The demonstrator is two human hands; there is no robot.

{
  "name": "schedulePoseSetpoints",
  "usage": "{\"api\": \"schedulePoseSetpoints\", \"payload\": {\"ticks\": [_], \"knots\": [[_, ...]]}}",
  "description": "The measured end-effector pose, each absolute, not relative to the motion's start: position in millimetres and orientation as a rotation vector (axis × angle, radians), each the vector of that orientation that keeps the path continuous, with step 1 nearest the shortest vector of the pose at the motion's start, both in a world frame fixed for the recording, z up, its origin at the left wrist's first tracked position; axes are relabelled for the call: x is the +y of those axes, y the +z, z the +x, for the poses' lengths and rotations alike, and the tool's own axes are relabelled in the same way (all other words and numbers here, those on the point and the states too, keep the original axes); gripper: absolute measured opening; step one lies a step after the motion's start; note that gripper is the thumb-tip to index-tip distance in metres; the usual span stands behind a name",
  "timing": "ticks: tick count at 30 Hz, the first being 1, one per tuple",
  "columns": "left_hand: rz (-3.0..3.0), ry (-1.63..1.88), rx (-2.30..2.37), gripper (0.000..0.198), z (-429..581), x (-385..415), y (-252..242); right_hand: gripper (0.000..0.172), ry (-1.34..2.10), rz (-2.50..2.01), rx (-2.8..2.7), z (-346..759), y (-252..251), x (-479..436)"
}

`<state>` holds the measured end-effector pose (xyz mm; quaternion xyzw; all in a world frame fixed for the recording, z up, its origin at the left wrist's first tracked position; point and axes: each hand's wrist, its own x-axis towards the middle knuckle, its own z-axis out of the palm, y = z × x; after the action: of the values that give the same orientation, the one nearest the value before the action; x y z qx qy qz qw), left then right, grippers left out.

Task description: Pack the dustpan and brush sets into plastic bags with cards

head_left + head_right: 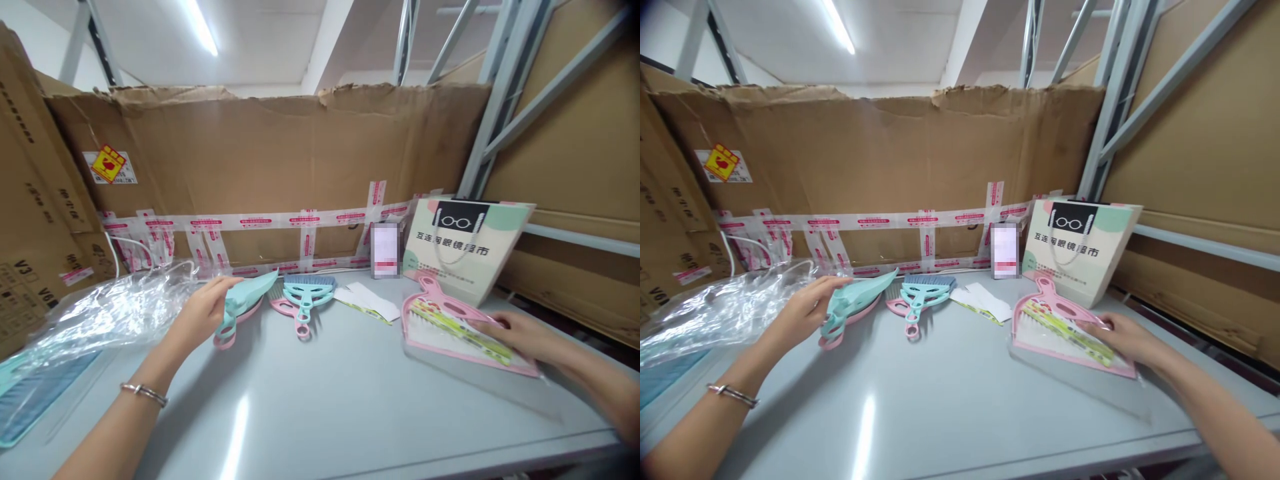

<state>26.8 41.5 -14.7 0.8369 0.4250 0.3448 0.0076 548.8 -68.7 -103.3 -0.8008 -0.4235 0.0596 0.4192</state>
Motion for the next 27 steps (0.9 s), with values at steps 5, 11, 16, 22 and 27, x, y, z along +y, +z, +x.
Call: {"api": "schedulePoseSetpoints", "payload": {"ticks": [5,11,16,22,27], "knots": [[2.429,1.334,1.28,0.031,36,34,-10,0.019,0.429,-1.874,-0.761,542,-70,-77],[1.741,1.118,1.096,0.042,77,13,-5,0.037,0.728,-1.583,-1.213,443,-13,-35],[1.298,1.007,0.916,0.057,96,15,-16,0.031,0.929,-1.404,-1.558,338,5,35],[1.045,1.242,1.004,0.037,74,22,-14,0.034,0.609,-1.241,-1.672,288,11,47],[0.942,1.437,1.154,0.029,74,21,-19,0.016,0.337,-1.044,-1.542,288,2,7]]}}
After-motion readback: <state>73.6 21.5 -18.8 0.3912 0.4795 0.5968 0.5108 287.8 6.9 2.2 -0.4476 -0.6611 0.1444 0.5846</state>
